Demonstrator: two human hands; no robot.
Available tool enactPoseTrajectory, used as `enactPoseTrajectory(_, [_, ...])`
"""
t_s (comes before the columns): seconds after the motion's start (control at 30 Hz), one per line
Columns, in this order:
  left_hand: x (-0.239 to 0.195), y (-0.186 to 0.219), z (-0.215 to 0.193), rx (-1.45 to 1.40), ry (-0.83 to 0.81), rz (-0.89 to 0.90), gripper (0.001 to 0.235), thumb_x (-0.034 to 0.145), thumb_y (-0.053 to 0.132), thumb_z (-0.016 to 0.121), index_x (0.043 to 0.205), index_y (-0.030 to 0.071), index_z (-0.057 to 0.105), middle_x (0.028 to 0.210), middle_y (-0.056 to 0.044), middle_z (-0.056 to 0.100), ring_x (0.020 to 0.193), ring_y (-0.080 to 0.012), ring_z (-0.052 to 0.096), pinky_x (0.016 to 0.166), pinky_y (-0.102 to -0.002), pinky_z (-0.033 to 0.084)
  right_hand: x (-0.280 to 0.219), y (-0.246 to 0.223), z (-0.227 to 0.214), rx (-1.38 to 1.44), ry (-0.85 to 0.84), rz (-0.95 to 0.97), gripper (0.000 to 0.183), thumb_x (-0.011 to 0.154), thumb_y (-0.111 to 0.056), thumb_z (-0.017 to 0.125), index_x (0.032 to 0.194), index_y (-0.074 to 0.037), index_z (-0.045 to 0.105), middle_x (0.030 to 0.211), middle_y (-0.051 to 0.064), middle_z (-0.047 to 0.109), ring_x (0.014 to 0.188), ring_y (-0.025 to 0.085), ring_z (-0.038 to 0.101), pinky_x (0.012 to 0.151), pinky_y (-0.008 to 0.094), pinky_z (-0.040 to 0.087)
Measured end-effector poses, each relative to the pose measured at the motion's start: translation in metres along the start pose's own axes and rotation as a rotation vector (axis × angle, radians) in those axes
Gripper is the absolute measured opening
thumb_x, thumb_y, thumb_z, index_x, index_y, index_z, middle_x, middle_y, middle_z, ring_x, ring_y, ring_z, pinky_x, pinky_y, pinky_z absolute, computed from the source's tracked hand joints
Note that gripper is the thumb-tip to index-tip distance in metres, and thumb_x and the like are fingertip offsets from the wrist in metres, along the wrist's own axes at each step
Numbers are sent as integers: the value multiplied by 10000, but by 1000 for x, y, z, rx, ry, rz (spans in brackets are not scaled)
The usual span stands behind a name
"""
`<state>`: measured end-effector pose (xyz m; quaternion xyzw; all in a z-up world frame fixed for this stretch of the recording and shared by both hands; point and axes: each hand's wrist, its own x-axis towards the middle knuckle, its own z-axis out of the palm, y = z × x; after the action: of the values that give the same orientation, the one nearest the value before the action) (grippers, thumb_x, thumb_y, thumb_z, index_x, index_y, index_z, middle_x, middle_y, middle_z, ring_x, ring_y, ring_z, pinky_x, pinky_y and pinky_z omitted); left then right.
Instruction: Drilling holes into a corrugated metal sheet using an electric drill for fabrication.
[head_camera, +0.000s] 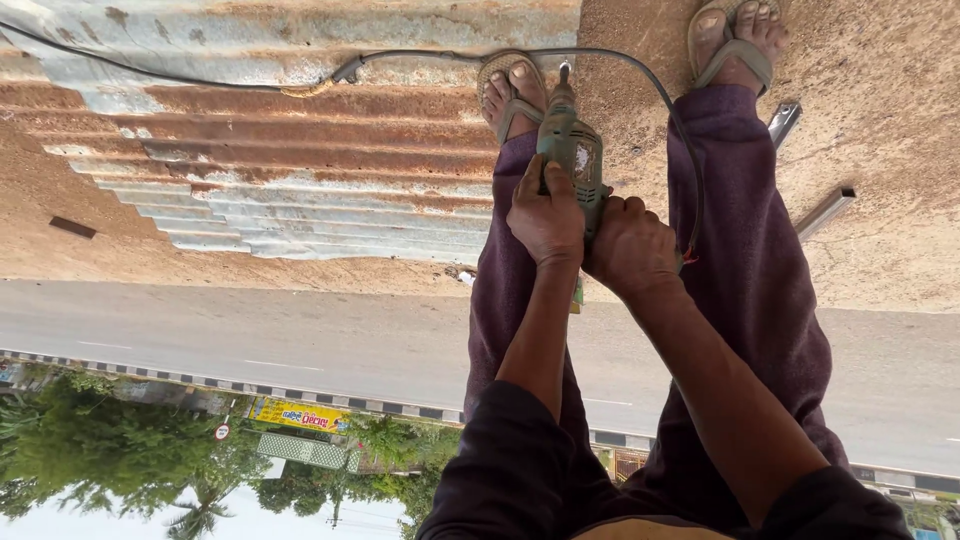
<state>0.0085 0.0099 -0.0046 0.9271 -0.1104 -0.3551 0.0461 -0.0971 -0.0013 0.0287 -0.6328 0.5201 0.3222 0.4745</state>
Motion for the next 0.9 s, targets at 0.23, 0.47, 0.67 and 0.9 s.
enactPoseTrajectory(0.23, [-4,-6,2,6,-20,15,413,973,307,613,1233,12,739,1189,-226,744,1062,-352,747,902,-426,620,-4,3,9,10,49,-36,537,885,-457,752,886,68,639,743,216,640,618,309,717,495,433,594])
enactPoseTrajectory(0.47, [2,4,-1,-5,-49,-65,427,954,308,599,1245,23,726,1169,-215,739,1015,-327,761,852,-408,639,0,-6,2,-3,44,-17,526,892,-458,747,896,55,633,771,212,643,632,313,722,528,439,598])
enactPoseTrajectory(0.67, [1,0,0,6,-26,-32,422,935,296,602,1223,18,738,1158,-214,748,1017,-330,764,853,-414,637,1,-5,6,9,61,-6,536,830,-448,748,956,58,624,845,226,653,663,335,734,548,463,601])
enactPoseTrajectory(0.9, [1,-8,8,-31,33,6,409,947,282,609,1210,-1,742,1175,-226,742,1048,-348,751,889,-420,627,4,-3,10,-6,-8,34,495,907,-433,701,978,51,624,833,226,654,686,330,740,572,465,610])
